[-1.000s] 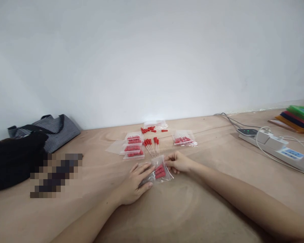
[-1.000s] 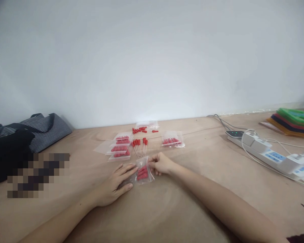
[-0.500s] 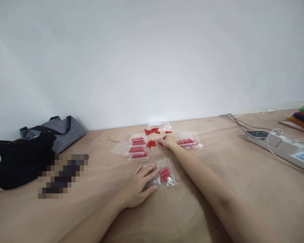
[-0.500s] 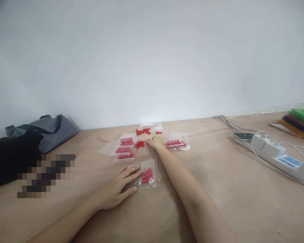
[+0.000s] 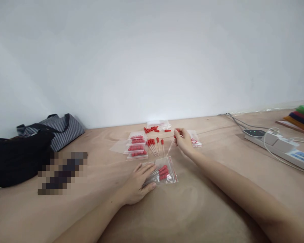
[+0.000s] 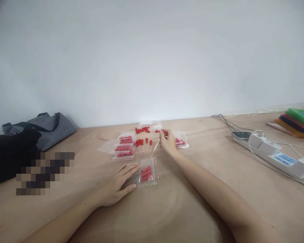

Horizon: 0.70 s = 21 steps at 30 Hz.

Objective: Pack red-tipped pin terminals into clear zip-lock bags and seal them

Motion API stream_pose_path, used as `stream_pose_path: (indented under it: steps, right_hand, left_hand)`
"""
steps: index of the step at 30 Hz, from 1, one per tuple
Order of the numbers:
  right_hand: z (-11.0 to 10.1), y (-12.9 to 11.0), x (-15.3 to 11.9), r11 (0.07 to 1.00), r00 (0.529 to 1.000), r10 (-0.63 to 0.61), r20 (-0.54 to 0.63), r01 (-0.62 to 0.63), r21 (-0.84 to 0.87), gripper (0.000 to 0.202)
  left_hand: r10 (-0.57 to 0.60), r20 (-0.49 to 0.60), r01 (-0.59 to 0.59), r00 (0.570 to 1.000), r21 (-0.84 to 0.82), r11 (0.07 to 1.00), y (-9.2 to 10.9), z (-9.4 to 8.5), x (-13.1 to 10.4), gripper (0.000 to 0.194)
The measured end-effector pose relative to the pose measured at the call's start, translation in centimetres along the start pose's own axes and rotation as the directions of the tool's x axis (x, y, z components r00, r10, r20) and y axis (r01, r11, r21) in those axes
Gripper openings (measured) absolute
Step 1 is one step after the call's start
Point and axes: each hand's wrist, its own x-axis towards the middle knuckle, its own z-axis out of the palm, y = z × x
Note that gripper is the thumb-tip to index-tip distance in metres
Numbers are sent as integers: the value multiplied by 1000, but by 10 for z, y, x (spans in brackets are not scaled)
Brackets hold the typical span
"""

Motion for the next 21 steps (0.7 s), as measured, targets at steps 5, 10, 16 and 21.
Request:
stream_pose_path:
  steps: [5, 10, 16, 21]
  right_hand:
    - [-38, 1, -35, 1000, 998, 13, -65, -11, 20, 36]
    - [-43, 7, -46, 991, 990, 111, -89, -104, 82, 36]
    - [-35, 7, -49, 983, 982, 162, -95, -152, 106, 35]
    - [-40, 3, -48, 989, 984, 112, -139, -98, 107, 35]
  left_hand:
    - [-19, -5, 19, 1000, -8, 1000, 1, 0, 0, 51]
    - [-34, 9, 34, 999, -4, 999, 2, -1, 1, 51]
    - [-26, 10, 26, 1000, -13, 1000, 3, -2, 1, 50]
    - [-21, 8, 21, 1000, -20, 1000, 2, -2, 1, 49]
